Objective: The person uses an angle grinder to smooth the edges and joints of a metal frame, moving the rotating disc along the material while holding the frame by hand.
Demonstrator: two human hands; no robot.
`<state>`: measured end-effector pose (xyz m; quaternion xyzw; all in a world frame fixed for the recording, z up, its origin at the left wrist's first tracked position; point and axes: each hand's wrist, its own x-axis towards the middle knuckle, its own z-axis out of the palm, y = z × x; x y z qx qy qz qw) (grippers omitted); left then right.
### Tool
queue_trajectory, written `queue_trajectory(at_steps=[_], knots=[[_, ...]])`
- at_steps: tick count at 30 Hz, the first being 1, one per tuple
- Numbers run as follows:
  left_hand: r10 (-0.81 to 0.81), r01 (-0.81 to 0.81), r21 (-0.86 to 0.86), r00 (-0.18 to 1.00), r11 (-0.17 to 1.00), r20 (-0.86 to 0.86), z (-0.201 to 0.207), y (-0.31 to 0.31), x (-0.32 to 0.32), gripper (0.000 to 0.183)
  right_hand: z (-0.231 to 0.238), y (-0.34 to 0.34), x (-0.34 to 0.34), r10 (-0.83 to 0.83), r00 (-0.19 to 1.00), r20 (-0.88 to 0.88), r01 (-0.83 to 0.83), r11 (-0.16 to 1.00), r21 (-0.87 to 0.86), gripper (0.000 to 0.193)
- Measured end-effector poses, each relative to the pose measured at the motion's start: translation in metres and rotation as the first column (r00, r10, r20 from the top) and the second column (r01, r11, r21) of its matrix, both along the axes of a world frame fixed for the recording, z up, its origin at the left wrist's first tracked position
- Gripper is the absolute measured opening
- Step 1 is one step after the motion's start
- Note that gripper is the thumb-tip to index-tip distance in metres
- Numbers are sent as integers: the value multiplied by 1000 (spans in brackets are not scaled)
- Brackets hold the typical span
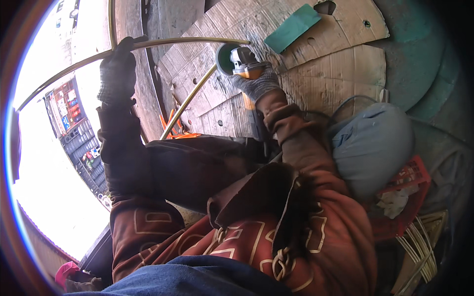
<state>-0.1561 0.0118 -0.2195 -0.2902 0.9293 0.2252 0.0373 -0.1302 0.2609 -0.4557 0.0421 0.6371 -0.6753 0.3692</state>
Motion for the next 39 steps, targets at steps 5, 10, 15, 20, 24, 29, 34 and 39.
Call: queue_trajectory(at_steps=[5,10,15,20,24,29,34,39], knots=[[-667,668,-640,678,380,311,-1,-16,-4,15,19,-13,8,-102,864,492,263,927,-269,53],[-680,672,-565,691,479,245,-6,-9,-7,23,-6,4,0,-12,997,76,6,997,76,65],[-640,628,-555,740,546,207,0,0,-12,23,5,1,5,-22,998,-60,29,992,124,57],[-606,613,-576,759,541,238,-3,3,-19,23,-22,-2,-2,112,987,114,-110,994,-30,60],[-684,629,-612,705,479,189,-4,-9,-16,25,-49,-11,9,-104,928,357,226,921,-319,52],[-461,530,-583,843,616,279,-10,-13,-24,28,-19,1,6,-26,990,140,56,975,-213,40],[322,-304,283,947,909,-16,-26,-46,-10,19,-2,-30,32,-201,880,430,376,848,-374,45],[583,-544,475,809,692,79,-35,-56,-1,21,-8,-13,-4,-215,909,358,298,934,-197,39]])
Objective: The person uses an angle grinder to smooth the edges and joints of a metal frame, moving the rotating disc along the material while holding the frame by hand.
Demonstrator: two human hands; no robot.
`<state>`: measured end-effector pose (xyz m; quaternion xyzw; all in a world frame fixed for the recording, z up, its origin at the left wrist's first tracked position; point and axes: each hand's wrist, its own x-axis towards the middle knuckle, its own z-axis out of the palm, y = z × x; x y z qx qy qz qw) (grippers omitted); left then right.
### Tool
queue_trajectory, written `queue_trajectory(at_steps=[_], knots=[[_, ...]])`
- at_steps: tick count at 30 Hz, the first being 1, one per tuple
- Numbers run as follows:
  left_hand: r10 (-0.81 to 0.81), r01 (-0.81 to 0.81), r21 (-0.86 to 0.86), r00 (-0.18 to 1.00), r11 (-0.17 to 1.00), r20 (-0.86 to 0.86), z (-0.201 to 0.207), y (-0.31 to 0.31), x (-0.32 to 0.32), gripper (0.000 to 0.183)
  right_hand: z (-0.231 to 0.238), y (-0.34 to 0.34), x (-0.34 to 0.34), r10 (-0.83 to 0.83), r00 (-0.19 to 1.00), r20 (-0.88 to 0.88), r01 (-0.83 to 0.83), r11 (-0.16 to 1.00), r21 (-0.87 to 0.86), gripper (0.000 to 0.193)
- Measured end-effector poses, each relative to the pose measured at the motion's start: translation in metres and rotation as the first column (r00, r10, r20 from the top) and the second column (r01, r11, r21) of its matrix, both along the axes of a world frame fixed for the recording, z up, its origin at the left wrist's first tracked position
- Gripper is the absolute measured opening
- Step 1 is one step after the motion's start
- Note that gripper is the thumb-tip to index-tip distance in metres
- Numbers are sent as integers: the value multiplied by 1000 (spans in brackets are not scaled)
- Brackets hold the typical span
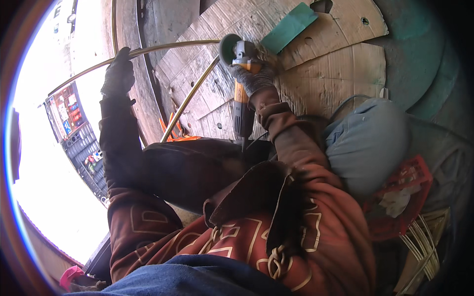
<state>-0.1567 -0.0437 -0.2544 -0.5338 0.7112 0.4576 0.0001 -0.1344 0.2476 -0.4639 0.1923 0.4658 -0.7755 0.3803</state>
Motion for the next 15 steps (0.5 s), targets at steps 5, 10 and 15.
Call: queue_trajectory(at_steps=[5,10,15], knots=[[-60,62,29,997,998,-47,-3,-9,2,24,-60,-51,61,0,836,548,423,637,-644,33],[-45,49,75,998,996,-51,-7,-13,13,27,4,-7,-4,-78,997,3,78,996,41,31],[-286,275,-168,958,947,-39,2,-5,6,25,19,-15,19,-27,998,-56,26,999,-29,44]])
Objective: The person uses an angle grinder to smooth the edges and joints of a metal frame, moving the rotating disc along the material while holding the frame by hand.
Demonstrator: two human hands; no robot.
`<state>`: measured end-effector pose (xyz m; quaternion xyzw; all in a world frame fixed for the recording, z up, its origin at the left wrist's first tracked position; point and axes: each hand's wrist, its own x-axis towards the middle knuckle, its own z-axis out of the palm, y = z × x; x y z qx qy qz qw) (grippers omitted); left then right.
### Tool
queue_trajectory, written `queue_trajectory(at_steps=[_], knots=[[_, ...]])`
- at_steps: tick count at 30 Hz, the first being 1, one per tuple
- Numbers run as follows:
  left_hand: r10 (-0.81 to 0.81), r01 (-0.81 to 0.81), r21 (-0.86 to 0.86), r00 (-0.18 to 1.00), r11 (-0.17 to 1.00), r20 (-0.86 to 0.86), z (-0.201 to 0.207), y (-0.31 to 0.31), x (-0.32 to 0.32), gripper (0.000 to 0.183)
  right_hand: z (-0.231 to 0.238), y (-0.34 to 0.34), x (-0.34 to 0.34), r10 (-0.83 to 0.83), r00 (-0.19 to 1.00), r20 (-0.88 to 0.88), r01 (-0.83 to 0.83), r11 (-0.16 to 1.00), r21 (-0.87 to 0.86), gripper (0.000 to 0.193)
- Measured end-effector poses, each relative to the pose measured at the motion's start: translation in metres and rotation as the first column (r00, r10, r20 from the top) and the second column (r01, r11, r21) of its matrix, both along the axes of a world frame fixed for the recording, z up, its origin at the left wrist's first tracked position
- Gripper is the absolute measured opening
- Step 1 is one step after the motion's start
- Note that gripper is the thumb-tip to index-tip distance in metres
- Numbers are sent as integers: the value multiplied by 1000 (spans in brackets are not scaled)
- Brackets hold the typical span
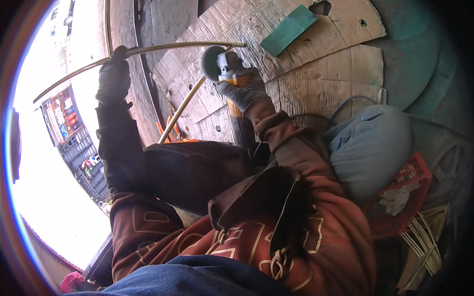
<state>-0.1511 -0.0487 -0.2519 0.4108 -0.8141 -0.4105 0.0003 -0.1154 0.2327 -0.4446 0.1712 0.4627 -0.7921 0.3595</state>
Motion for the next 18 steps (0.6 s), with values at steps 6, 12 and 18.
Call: queue_trajectory(at_steps=[6,12,18], knots=[[-489,572,-588,813,573,315,25,42,-9,30,-6,22,-19,-2,999,42,-2,995,97,37],[-579,706,-694,627,139,521,21,32,-9,35,16,-7,-10,-23,987,-161,26,1000,14,39],[-504,722,-654,661,226,555,34,48,-10,35,10,14,-37,110,992,-69,-100,987,127,37]])
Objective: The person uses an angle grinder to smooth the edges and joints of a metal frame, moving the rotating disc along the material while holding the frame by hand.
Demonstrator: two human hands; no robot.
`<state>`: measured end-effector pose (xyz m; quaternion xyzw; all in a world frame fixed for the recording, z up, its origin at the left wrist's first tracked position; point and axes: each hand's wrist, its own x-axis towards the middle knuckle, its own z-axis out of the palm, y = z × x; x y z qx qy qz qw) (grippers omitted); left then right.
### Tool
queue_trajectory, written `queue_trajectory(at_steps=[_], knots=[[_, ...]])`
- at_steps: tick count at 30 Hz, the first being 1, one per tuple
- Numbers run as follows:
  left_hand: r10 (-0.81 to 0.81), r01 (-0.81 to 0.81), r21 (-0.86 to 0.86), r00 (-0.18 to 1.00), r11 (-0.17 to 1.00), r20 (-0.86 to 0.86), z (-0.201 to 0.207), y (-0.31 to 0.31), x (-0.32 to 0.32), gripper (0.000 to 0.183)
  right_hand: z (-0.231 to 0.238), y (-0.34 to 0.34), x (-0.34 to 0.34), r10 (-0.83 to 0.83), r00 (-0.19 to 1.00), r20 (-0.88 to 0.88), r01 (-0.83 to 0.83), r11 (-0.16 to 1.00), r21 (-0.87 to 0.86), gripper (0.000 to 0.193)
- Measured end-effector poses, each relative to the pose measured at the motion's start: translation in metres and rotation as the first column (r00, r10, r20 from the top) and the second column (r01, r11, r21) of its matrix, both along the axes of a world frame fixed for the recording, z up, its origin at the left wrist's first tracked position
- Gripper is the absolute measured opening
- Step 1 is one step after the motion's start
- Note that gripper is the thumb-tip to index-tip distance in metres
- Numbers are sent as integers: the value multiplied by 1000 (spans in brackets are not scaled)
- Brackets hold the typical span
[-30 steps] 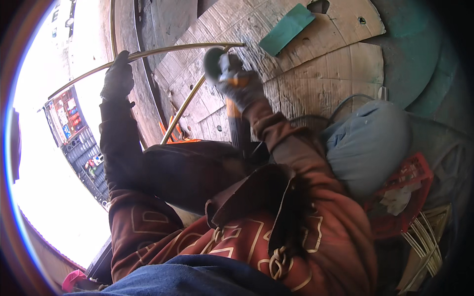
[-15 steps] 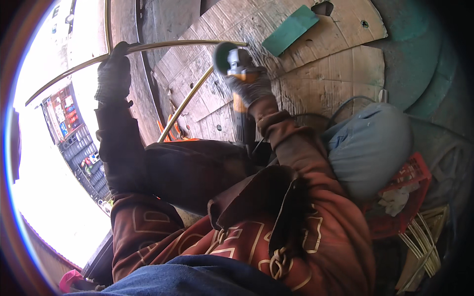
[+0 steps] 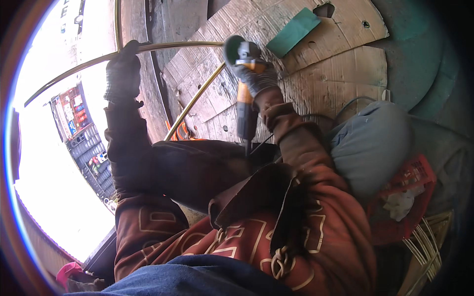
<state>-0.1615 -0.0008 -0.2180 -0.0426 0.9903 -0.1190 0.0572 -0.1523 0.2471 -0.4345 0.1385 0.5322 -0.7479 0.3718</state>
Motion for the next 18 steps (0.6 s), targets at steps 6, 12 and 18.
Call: queue_trajectory(at_steps=[6,12,18], knots=[[-151,156,-102,987,982,59,-4,-1,-3,35,74,-37,10,-183,982,-39,161,932,-324,35],[-85,87,-44,996,995,39,7,13,-12,35,-7,-4,17,-248,955,160,265,959,-95,28],[101,-95,-68,990,993,97,11,9,-13,36,75,-51,20,-335,940,59,336,887,-317,25]])
